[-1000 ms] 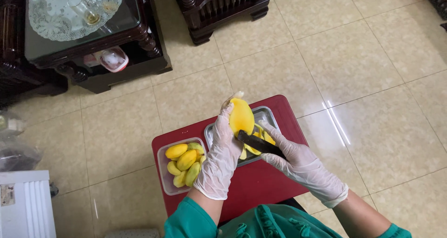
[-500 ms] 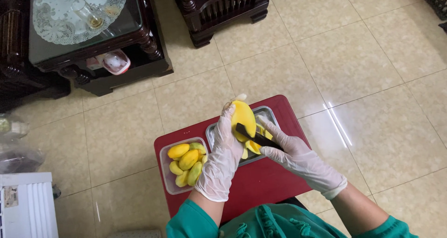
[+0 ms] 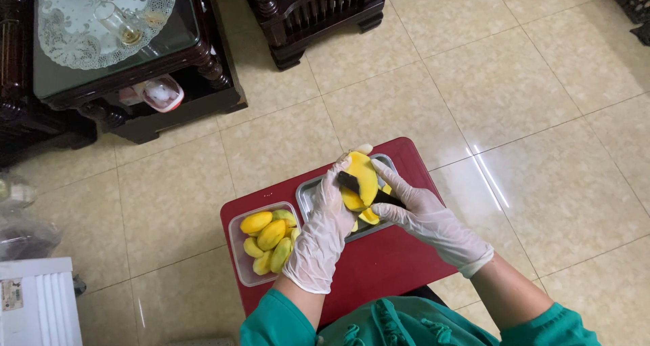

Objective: Peeling and slicing mangoes using a knife and placing them in a tray.

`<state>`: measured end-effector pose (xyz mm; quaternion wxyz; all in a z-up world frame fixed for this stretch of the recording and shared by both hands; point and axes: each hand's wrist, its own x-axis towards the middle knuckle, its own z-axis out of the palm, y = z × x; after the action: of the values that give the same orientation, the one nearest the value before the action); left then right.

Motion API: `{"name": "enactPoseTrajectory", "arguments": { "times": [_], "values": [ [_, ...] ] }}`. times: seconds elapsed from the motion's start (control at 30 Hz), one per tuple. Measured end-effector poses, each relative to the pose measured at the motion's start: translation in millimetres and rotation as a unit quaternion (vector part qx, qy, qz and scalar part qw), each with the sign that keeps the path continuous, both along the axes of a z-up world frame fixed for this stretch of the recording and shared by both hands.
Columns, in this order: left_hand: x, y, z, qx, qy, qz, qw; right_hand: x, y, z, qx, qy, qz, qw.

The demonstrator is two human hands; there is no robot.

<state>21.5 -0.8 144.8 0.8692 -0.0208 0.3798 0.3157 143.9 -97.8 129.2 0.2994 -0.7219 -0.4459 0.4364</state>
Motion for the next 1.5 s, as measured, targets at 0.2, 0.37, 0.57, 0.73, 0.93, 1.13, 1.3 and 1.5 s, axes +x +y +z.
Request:
{"name": "enactPoseTrajectory", "arguments": {
  "times": [0.2,0.37,0.57,0.73,0.93,1.13,1.3,1.5],
  "values": [
    [4,5,-96,0.074,-0.03,-0.045,0.996,7,1,-20,0.007,0.0,-0.005,1.0],
    [-1,7,-54,0.001,0.044,-0.037,0.998,10,-6,-16,-0.028,-0.05,0.015,0.998],
    [3,3,-39,-0.016,0.073,-0.027,0.997,8,-5,-17,-0.014,-0.031,-0.007,0.999],
    [7,0,-71,0.003,0.06,-0.043,0.997,3,1,-15,-0.012,0.007,-0.026,1.0],
    [5,3,-106,0.061,0.028,-0.069,0.995,3,1,-28,-0.003,-0.004,-0.029,1.0],
    [-5,12,-71,0.012,0.024,-0.122,0.992,7,-1,-17,0.014,0.004,-0.021,1.0],
    [-12,9,-82,0.001,0.022,-0.139,0.99,6,-1,-11,0.038,0.011,-0.009,0.999],
    [-17,-7,-73,-0.051,0.046,-0.116,0.991,-4,7,-23,0.03,0.058,-0.039,0.997]
  ]
}}
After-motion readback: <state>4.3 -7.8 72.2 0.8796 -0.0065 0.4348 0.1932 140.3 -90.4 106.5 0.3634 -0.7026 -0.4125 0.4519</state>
